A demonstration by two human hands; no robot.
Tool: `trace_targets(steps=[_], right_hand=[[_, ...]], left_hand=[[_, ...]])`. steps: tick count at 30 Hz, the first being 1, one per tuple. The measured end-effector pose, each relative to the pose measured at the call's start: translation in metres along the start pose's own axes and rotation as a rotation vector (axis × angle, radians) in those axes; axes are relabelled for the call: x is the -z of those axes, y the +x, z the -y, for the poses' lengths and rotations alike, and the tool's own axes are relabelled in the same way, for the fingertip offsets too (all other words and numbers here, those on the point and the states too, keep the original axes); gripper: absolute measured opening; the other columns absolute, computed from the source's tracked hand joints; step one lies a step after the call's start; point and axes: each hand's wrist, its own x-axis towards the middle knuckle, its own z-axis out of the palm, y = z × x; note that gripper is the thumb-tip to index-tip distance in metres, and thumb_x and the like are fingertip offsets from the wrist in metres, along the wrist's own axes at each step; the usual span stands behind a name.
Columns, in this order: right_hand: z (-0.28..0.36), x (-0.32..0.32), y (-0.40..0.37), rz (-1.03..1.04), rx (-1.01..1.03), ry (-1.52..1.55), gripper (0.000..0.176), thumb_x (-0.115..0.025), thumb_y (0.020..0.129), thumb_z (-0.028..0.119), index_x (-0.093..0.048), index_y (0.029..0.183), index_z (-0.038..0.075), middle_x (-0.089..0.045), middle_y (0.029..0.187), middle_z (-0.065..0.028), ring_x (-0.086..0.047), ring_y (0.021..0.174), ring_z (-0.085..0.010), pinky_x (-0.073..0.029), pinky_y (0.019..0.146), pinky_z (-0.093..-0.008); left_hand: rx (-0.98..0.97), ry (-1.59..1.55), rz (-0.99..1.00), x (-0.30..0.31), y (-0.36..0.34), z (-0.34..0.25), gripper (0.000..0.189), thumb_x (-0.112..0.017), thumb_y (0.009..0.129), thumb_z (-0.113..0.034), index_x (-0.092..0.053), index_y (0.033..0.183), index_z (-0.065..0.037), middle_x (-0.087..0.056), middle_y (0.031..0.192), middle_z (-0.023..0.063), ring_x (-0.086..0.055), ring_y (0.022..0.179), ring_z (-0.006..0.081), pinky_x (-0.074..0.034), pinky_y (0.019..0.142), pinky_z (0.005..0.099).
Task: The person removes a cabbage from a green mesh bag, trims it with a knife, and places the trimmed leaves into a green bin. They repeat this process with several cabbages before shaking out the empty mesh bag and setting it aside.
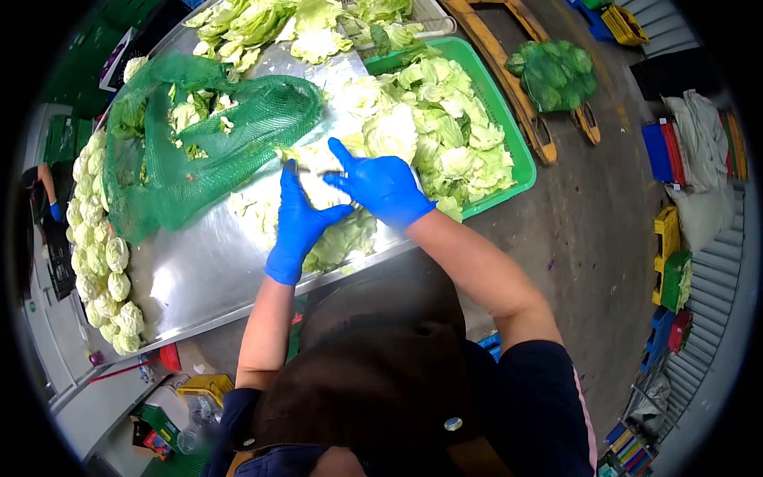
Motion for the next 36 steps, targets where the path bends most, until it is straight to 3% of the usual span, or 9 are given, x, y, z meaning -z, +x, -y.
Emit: trace_targets(steps=[2,4,6,9,12,21,27,30,36], right_hand=[[-0.011,0.017,0.017,-0.080,-0.152,0.318,0.042,-0.050,0.093,0.052,-0.070,0.095,0.015,-0.066,0.071,-0.0149,-0.065,0.064,-0.0339,-0.050,0.057,-0.0453],[-0.024,0.038,0.031,-0.009,-0.124,0.189,0.044,-0.049,0.093,0.054,-0.069,0.086,0.015,-0.067,0.074,-0.0142,-0.065,0.069,-0.0351,-0.050,0.061,-0.0466],[-0.028,0.037,0.022,0.026,-0.048,0.310,0.045,-0.055,0.089,0.055,-0.068,0.110,0.016,-0.068,0.086,-0.0161,-0.066,0.073,-0.0360,-0.051,0.064,-0.0456],[-0.018,0.034,0.004,0.075,0.028,0.312,0.082,-0.069,0.082,0.046,-0.028,0.151,0.028,-0.060,0.124,-0.0152,-0.068,0.082,-0.0309,-0.054,0.071,-0.0407],[-0.011,0.015,0.013,0.038,0.139,0.467,0.079,-0.070,0.083,0.042,-0.030,0.150,0.028,-0.060,0.126,-0.0135,-0.069,0.083,-0.0290,-0.055,0.070,-0.0379],[0.011,-0.024,0.081,-0.123,0.287,0.337,0.044,-0.064,0.085,0.022,-0.059,0.128,0.018,-0.069,0.086,-0.0144,-0.067,0.072,-0.0333,-0.053,0.062,-0.0426],[-0.015,0.052,0.040,0.145,0.096,0.275,0.048,-0.055,0.089,0.056,-0.065,0.082,0.009,-0.063,0.072,-0.0204,-0.063,0.071,-0.0384,-0.049,0.064,-0.0467],[-0.029,0.073,0.004,0.399,0.075,0.170,0.049,-0.052,0.090,0.055,-0.065,0.081,0.009,-0.063,0.069,-0.0189,-0.063,0.067,-0.0367,-0.050,0.064,-0.0440],[-0.043,0.068,-0.006,0.265,0.110,0.084,0.047,-0.051,0.092,0.052,-0.064,0.077,0.010,-0.061,0.066,-0.0167,-0.062,0.065,-0.0361,-0.049,0.062,-0.0440]], left_hand=[[-0.059,0.089,0.022,-0.001,-0.006,0.002,0.126,-0.093,0.051,-0.032,-0.018,0.145,0.006,-0.032,0.144,0.0274,-0.035,0.134,0.0402,-0.033,0.110,0.0427],[-0.139,0.150,0.035,-0.004,-0.014,0.013,0.132,-0.093,0.050,-0.031,-0.013,0.148,0.005,-0.026,0.149,0.0275,-0.030,0.138,0.0395,-0.028,0.114,0.0419],[-0.125,0.170,0.040,-0.002,-0.013,0.010,0.136,-0.095,0.050,-0.028,-0.009,0.150,0.003,-0.025,0.151,0.0250,-0.031,0.139,0.0363,-0.028,0.115,0.0405],[-0.125,0.035,0.103,0.008,-0.005,0.006,0.134,-0.094,0.049,-0.029,-0.010,0.149,0.005,-0.021,0.151,0.0286,-0.024,0.141,0.0412,-0.024,0.116,0.0425],[-0.146,0.143,0.127,0.007,-0.005,0.007,0.138,-0.094,0.050,-0.031,-0.007,0.150,0.002,-0.021,0.151,0.0257,-0.026,0.140,0.0400,-0.029,0.114,0.0432],[-0.140,0.206,0.016,-0.009,-0.019,-0.010,0.135,-0.093,0.049,-0.029,-0.010,0.150,0.003,-0.020,0.153,0.0278,-0.024,0.141,0.0422,-0.025,0.116,0.0435],[-0.092,0.179,0.023,0.001,-0.023,0.009,0.133,-0.092,0.050,-0.029,-0.010,0.150,0.003,-0.019,0.154,0.0267,-0.024,0.142,0.0410,-0.024,0.117,0.0429],[-0.076,0.141,0.003,-0.001,-0.024,0.007,0.133,-0.092,0.051,-0.028,-0.010,0.151,0.000,-0.020,0.154,0.0258,-0.025,0.142,0.0402,-0.025,0.117,0.0432],[-0.116,0.170,-0.027,-0.006,-0.026,0.001,0.130,-0.092,0.053,-0.023,-0.010,0.152,-0.001,-0.021,0.154,0.0261,-0.027,0.141,0.0409,-0.026,0.116,0.0431]])
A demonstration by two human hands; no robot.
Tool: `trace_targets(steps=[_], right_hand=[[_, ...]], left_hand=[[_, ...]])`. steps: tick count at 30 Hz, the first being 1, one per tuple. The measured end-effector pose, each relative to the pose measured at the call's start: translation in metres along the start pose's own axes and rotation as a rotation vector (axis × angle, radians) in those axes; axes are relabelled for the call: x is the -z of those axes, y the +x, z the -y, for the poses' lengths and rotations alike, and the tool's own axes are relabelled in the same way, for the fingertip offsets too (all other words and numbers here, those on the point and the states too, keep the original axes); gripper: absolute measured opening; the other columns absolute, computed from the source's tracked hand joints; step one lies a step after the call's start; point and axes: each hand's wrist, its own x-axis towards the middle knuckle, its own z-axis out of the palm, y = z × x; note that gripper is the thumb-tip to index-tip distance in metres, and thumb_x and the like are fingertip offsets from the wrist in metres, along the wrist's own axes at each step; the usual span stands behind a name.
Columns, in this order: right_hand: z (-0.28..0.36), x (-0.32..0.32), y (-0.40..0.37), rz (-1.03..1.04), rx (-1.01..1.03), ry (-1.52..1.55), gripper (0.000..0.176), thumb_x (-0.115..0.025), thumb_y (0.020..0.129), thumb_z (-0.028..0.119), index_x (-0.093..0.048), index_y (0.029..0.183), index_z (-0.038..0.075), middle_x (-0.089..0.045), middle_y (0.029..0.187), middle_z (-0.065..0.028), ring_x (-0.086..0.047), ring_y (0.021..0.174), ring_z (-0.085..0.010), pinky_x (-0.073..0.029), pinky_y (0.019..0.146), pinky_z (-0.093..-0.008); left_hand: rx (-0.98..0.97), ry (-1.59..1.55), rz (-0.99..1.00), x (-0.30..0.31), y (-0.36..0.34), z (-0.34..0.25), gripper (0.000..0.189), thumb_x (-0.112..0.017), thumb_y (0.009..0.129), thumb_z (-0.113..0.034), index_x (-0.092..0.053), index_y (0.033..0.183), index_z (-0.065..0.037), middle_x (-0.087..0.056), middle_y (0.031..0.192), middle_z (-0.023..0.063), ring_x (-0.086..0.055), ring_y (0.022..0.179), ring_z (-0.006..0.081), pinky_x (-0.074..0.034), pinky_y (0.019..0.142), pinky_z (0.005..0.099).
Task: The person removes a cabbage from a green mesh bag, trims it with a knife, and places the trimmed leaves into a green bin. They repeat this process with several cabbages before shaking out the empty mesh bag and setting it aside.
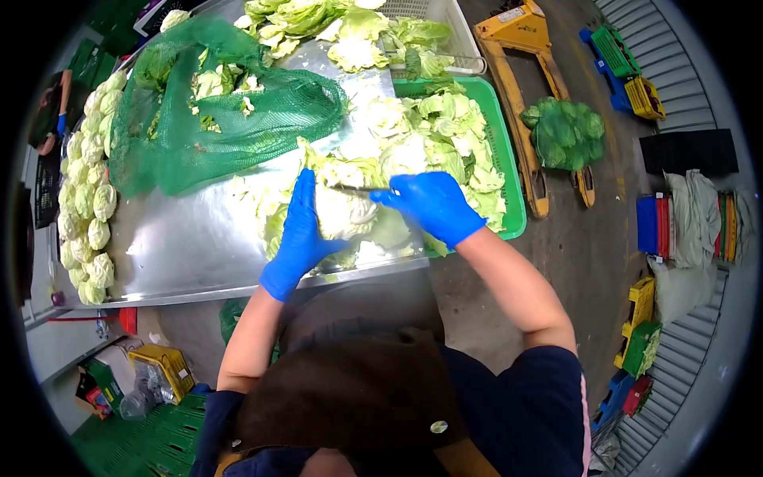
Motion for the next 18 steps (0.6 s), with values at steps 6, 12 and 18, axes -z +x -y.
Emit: trace_targets(steps=[6,12,18], right_hand=[[-0.001,-0.007,0.016,-0.024,-0.098,0.326,0.045,-0.054,0.092,0.050,-0.068,0.079,0.009,-0.065,0.075,-0.0190,-0.064,0.073,-0.0352,-0.050,0.066,-0.0436],[0.007,-0.012,0.045,-0.159,0.190,0.287,0.049,-0.065,0.087,0.042,-0.060,0.127,0.014,-0.067,0.106,-0.0159,-0.067,0.083,-0.0329,-0.053,0.074,-0.0414],[0.005,-0.029,0.096,-0.228,0.391,-0.035,0.024,-0.068,0.082,0.026,-0.064,0.102,0.012,-0.067,0.084,-0.0128,-0.066,0.070,-0.0338,-0.052,0.061,-0.0444]], left_hand=[[-0.004,0.033,-0.008,0.001,-0.004,-0.004,0.129,-0.091,0.053,-0.022,-0.011,0.151,0.000,-0.022,0.153,0.0266,-0.027,0.141,0.0424,-0.026,0.116,0.0438],[0.002,0.028,-0.023,-0.001,-0.003,-0.009,0.128,-0.091,0.054,-0.024,-0.011,0.151,0.002,-0.023,0.152,0.0284,-0.026,0.140,0.0435,-0.026,0.116,0.0443],[0.028,0.058,-0.041,-0.007,-0.007,-0.008,0.127,-0.090,0.056,-0.026,-0.011,0.150,0.004,-0.023,0.152,0.0292,-0.026,0.140,0.0438,-0.025,0.116,0.0450]])
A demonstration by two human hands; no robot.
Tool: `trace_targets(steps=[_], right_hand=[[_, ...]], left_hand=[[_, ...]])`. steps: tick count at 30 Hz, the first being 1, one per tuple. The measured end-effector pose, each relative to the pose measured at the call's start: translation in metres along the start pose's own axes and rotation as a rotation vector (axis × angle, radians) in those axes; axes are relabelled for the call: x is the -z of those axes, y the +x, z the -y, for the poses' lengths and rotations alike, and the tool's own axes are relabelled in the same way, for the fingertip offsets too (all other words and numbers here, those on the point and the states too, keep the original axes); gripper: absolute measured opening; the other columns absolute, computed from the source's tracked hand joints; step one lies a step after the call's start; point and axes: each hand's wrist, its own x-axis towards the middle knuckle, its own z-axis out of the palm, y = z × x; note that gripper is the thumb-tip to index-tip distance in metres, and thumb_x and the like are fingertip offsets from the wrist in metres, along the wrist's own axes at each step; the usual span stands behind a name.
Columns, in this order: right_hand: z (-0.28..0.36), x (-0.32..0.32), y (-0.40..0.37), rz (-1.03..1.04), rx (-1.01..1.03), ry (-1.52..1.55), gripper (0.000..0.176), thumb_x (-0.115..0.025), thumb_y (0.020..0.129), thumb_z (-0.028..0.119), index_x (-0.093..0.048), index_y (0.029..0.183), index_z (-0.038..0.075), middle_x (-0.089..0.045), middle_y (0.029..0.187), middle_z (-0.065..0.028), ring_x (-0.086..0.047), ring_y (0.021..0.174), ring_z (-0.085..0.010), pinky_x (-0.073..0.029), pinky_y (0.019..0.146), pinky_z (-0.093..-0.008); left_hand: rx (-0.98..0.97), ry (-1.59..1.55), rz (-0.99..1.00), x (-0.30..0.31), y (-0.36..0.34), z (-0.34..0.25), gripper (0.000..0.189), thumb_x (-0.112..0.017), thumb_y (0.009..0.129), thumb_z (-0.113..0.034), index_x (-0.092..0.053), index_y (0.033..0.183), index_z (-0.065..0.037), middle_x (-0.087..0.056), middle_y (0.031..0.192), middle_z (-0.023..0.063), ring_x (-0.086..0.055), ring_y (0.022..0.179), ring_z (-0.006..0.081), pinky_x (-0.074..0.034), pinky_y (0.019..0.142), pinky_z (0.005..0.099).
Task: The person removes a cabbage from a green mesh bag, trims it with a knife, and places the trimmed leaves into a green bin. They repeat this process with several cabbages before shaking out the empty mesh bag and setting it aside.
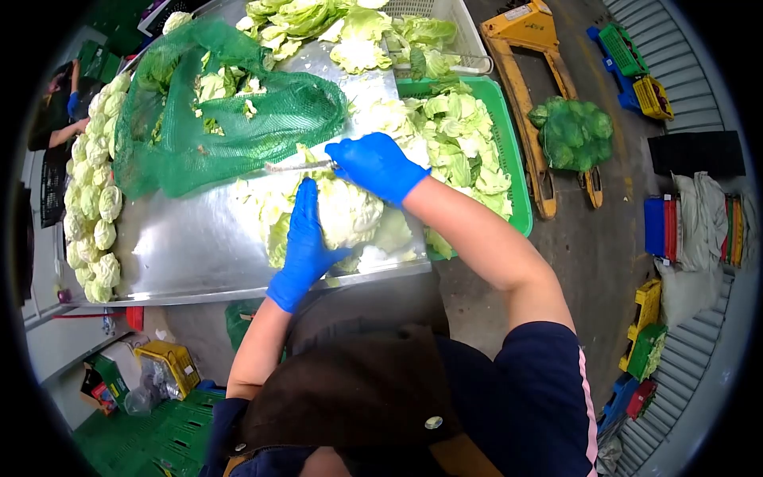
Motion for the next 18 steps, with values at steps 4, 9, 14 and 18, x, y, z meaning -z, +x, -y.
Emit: trace_targets(steps=[4,9,14,18], right_hand=[[-0.057,-0.038,0.037,0.147,-0.186,0.015,0.028,-0.064,0.083,0.034,-0.066,0.099,0.011,-0.067,0.088,-0.0189,-0.066,0.082,-0.0368,-0.052,0.071,-0.0458],[-0.059,-0.023,0.007,0.049,-0.437,0.261,0.053,-0.070,0.083,0.036,-0.056,0.130,0.018,-0.067,0.108,-0.0194,-0.066,0.092,-0.0332,-0.053,0.080,-0.0401],[0.007,0.012,0.005,0.147,-0.087,0.543,0.059,-0.072,0.082,0.035,-0.053,0.137,0.026,-0.068,0.109,-0.0156,-0.067,0.088,-0.0304,-0.053,0.082,-0.0376],[-0.006,-0.042,0.042,0.173,-0.013,0.129,0.021,-0.061,0.087,0.032,-0.070,0.103,0.021,-0.068,0.086,-0.0130,-0.066,0.082,-0.0340,-0.052,0.071,-0.0445]], left_hand=[[0.012,0.024,0.009,0.002,-0.001,-0.006,0.125,-0.090,0.056,-0.027,-0.014,0.149,0.004,-0.022,0.152,0.0289,-0.026,0.140,0.0440,-0.024,0.116,0.0451],[0.038,-0.004,0.036,0.005,-0.001,-0.001,0.125,-0.090,0.056,-0.030,-0.013,0.149,0.005,-0.022,0.152,0.0274,-0.025,0.141,0.0427,-0.023,0.117,0.0444],[0.036,0.005,0.025,-0.001,-0.002,-0.003,0.131,-0.090,0.057,-0.029,-0.004,0.150,0.005,-0.015,0.155,0.0268,-0.021,0.143,0.0419,-0.021,0.117,0.0432],[0.059,0.070,0.043,-0.004,-0.004,-0.005,0.133,-0.089,0.057,-0.025,0.000,0.151,0.004,-0.011,0.156,0.0265,-0.018,0.144,0.0411,-0.019,0.118,0.0426]])
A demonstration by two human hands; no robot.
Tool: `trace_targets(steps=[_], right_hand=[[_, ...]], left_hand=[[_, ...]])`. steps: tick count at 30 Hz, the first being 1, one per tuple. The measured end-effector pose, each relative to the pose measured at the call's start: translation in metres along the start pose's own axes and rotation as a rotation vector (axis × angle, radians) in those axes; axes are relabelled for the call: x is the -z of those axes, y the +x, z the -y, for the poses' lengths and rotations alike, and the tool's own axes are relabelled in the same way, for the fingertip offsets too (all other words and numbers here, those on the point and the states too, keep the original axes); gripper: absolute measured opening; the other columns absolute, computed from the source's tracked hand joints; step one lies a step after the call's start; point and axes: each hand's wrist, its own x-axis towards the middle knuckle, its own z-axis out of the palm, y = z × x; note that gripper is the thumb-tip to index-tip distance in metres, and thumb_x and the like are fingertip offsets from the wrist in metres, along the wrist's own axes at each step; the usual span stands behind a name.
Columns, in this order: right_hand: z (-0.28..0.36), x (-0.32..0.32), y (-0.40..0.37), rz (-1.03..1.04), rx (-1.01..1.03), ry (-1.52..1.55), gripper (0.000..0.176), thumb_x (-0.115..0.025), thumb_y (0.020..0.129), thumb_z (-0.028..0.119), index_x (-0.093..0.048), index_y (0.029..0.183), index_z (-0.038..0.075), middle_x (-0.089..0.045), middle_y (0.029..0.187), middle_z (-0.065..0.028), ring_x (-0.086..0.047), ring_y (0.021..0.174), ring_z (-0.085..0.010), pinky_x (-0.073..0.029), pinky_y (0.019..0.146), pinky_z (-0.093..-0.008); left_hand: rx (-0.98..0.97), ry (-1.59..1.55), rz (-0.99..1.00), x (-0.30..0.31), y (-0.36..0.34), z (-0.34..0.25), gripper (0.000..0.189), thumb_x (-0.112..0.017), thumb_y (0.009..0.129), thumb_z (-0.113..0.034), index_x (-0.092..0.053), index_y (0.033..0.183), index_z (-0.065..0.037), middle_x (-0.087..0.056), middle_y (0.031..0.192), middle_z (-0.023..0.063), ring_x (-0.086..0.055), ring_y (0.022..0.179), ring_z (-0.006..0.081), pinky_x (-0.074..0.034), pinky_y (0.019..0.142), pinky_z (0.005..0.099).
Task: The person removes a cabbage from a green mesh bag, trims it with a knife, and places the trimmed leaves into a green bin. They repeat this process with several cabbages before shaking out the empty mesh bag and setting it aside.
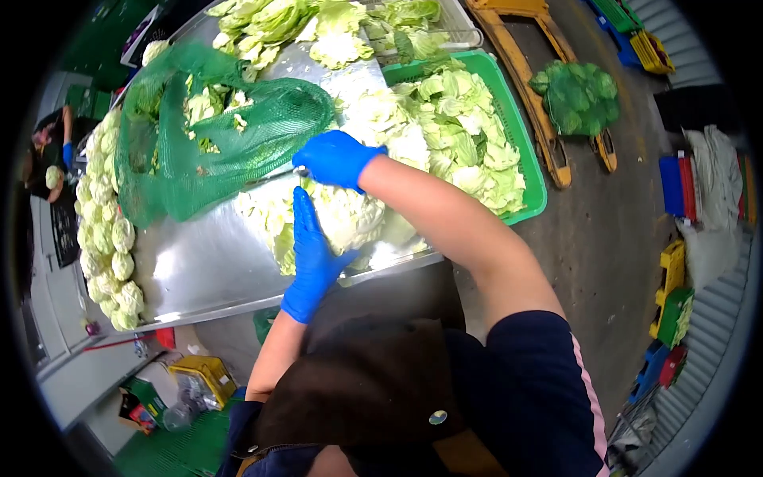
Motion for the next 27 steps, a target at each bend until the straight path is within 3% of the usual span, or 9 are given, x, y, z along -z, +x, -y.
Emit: trace_targets(steps=[4,8,11,12,14,15,19,23,27], right_hand=[[-0.015,0.005,0.000,-0.155,-0.244,0.179,0.021,-0.061,0.088,0.029,-0.069,0.102,0.014,-0.068,0.091,-0.0175,-0.066,0.082,-0.0347,-0.052,0.072,-0.0419],[-0.015,0.015,-0.065,-0.307,-0.492,0.568,0.031,-0.067,0.087,0.019,-0.066,0.116,0.005,-0.071,0.104,-0.0094,-0.067,0.092,-0.0162,-0.052,0.081,-0.0307],[-0.025,-0.046,-0.086,-0.388,-0.538,0.925,0.039,-0.065,0.087,0.005,-0.060,0.125,0.003,-0.066,0.118,-0.0051,-0.062,0.093,-0.0107,-0.050,0.074,-0.0247],[-0.004,-0.019,-0.084,-0.302,-0.720,1.068,0.037,-0.062,0.090,0.004,-0.059,0.126,0.002,-0.066,0.118,-0.0054,-0.061,0.093,-0.0095,-0.049,0.071,-0.0220],[0.007,0.004,-0.081,-0.139,-0.783,1.014,0.034,-0.060,0.091,0.006,-0.060,0.125,0.002,-0.067,0.116,-0.0057,-0.063,0.094,-0.0112,-0.050,0.074,-0.0238],[-0.033,-0.055,-0.080,-0.321,-0.652,1.111,0.034,-0.061,0.091,0.009,-0.061,0.125,0.006,-0.067,0.113,-0.0049,-0.063,0.093,-0.0116,-0.051,0.078,-0.0251],[-0.025,-0.049,-0.092,-0.314,-0.616,0.436,0.045,-0.069,0.086,0.034,-0.062,0.125,0.013,-0.068,0.112,-0.0137,-0.067,0.097,-0.0243,-0.051,0.085,-0.0329],[-0.020,-0.050,-0.088,-0.346,-0.658,0.470,0.053,-0.073,0.080,0.042,-0.063,0.121,0.011,-0.069,0.109,-0.0149,-0.066,0.100,-0.0282,-0.050,0.087,-0.0360],[-0.014,-0.045,-0.086,-0.344,-0.591,0.698,0.066,-0.076,0.078,0.043,-0.057,0.131,0.009,-0.065,0.119,-0.0151,-0.064,0.106,-0.0267,-0.049,0.091,-0.0355]], left_hand=[[-0.026,-0.079,0.013,0.006,0.002,0.005,0.135,-0.090,0.055,-0.024,0.000,0.151,0.004,-0.012,0.156,0.0263,-0.019,0.144,0.0401,-0.018,0.118,0.0422],[-0.023,-0.142,0.018,0.011,0.006,0.005,0.136,-0.091,0.053,-0.024,-0.001,0.151,0.004,-0.013,0.156,0.0251,-0.020,0.143,0.0401,-0.019,0.118,0.0433],[-0.109,-0.118,-0.021,0.025,0.025,-0.034,0.136,-0.092,0.051,-0.026,-0.004,0.150,0.006,-0.015,0.156,0.0254,-0.021,0.143,0.0412,-0.021,0.117,0.0456],[-0.180,0.051,0.004,0.029,0.034,-0.048,0.133,-0.090,0.053,-0.035,-0.010,0.152,0.001,-0.017,0.156,0.0231,-0.021,0.142,0.0435,-0.019,0.115,0.0518],[-0.178,0.381,0.092,0.023,0.052,-0.067,0.127,-0.087,0.056,-0.045,-0.015,0.153,-0.007,-0.020,0.156,0.0190,-0.022,0.142,0.0452,-0.017,0.112,0.0594],[-0.159,0.476,0.112,0.010,0.056,-0.059,0.121,-0.085,0.057,-0.050,-0.020,0.153,-0.017,-0.026,0.155,0.0150,-0.024,0.140,0.0454,-0.018,0.108,0.0653],[-0.069,0.578,0.245,0.013,0.051,-0.044,0.110,-0.085,0.057,-0.051,-0.033,0.149,-0.022,-0.042,0.146,0.0135,-0.031,0.135,0.0449,-0.026,0.102,0.0674],[-0.165,0.321,0.066,0.035,0.029,-0.015,0.110,-0.088,0.056,-0.044,-0.036,0.146,-0.009,-0.046,0.142,0.0135,-0.040,0.128,0.0469,-0.032,0.107,0.0520],[-0.232,0.186,-0.017,0.046,0.012,0.006,0.107,-0.090,0.054,-0.037,-0.038,0.142,-0.007,-0.047,0.140,0.0163,-0.041,0.128,0.0452,-0.035,0.106,0.0525]])
